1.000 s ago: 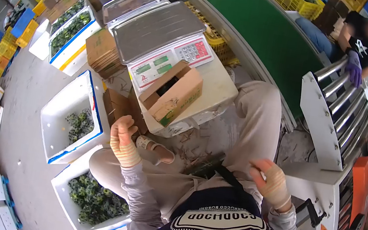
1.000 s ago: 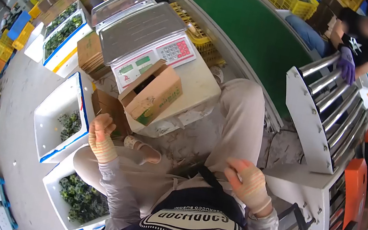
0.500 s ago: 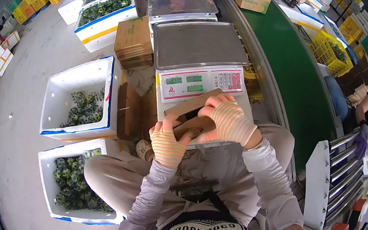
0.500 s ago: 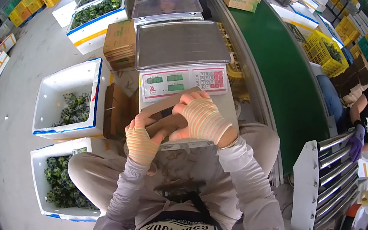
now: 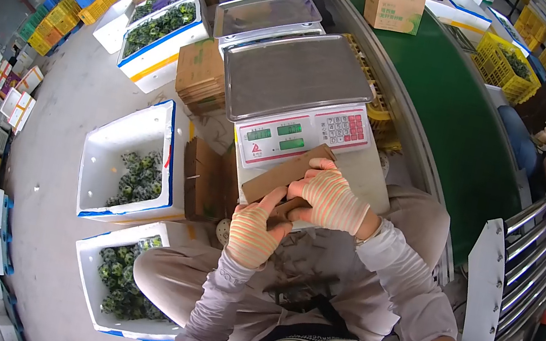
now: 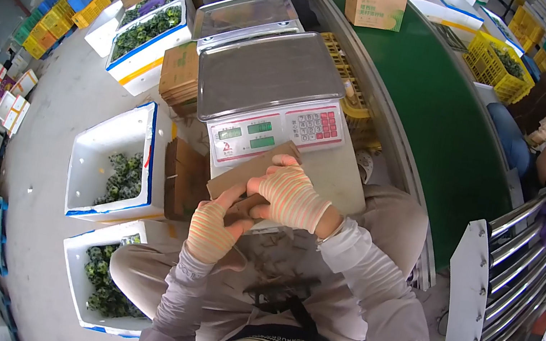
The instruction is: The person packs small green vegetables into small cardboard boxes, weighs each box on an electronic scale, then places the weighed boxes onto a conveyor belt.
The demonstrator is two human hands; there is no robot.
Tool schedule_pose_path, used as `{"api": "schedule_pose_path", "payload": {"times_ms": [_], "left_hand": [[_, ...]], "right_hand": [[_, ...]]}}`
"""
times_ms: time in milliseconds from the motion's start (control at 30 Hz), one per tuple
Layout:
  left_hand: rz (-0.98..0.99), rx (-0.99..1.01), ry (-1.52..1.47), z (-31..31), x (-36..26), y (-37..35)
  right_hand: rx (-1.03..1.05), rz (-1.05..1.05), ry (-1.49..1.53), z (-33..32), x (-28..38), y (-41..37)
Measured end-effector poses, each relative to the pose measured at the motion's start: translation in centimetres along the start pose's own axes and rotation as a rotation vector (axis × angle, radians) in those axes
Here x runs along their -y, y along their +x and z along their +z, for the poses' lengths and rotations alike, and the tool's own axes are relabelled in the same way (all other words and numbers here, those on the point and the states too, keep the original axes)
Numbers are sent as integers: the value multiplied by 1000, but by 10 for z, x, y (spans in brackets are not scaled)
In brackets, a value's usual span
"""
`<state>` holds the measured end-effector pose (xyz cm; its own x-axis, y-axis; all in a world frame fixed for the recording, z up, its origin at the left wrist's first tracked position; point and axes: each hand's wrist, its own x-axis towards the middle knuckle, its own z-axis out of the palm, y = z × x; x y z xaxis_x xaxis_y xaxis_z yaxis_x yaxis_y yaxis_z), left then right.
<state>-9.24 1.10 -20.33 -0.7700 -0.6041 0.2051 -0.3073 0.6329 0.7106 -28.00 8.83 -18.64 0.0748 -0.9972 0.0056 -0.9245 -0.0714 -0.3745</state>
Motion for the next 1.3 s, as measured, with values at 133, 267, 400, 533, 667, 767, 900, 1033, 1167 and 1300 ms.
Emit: {"api": "schedule_pose_path", "payload": {"times_ms": [133, 267, 400, 533, 667, 767, 900, 1033, 1167, 1300], "left_hand": [[2, 44, 52, 5, 1, 3], [-95, 45, -190, 7, 8, 9], [-47, -17, -187, 12, 11, 5], [21, -20, -33, -7, -9, 9], [92, 167, 107, -32, -27, 25], [58, 416, 94, -24, -35, 39], [95, 485, 88, -4, -30, 50], [44, 422, -34, 8, -19, 54], [77, 391, 6, 13, -4, 51], [-13, 392, -173, 8, -14, 49]], "right_hand": [[-47, -54, 92, 9, -10, -1], [-340, -237, 285, 13, -23, -2], [-729, -37, 359, -13, -34, -26], [-778, 205, 416, -6, -63, -56], [-731, 259, 609, 17, -64, -72], [-593, 363, 651, 20, -49, -66], [-494, 387, 680, 44, -52, -59], [-455, 401, 762, 56, -59, -54], [-460, 424, 802, 57, -56, -53], [-549, 422, 764, 62, -55, -50]]}}
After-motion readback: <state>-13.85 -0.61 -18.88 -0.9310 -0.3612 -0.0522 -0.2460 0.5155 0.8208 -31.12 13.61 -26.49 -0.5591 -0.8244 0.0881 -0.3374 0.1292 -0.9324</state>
